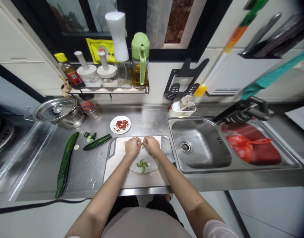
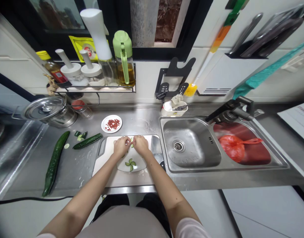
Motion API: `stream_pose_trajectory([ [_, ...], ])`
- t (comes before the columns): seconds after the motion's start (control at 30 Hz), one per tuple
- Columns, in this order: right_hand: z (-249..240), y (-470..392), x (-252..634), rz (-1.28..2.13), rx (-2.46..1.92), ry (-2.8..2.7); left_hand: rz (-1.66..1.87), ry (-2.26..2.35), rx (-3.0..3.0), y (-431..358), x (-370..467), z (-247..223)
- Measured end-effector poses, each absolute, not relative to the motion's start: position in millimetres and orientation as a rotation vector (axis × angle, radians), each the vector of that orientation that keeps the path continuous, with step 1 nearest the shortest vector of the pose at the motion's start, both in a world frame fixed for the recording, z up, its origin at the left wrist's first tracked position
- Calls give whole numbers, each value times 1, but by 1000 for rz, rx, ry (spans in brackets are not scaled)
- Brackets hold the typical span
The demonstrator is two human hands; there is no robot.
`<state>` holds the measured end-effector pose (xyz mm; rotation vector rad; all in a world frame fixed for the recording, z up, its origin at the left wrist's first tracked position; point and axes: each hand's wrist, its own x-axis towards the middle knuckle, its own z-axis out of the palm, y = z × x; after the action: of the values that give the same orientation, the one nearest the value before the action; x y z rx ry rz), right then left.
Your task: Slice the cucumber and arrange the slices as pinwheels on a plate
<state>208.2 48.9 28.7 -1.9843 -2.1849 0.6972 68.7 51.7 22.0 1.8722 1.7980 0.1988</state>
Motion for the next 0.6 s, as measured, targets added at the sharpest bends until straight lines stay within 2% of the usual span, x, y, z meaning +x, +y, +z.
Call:
stream_pose_trajectory([
  [0.6,45,29,232,697,-1837,-1785,476,1859,1674,47,45,30],
])
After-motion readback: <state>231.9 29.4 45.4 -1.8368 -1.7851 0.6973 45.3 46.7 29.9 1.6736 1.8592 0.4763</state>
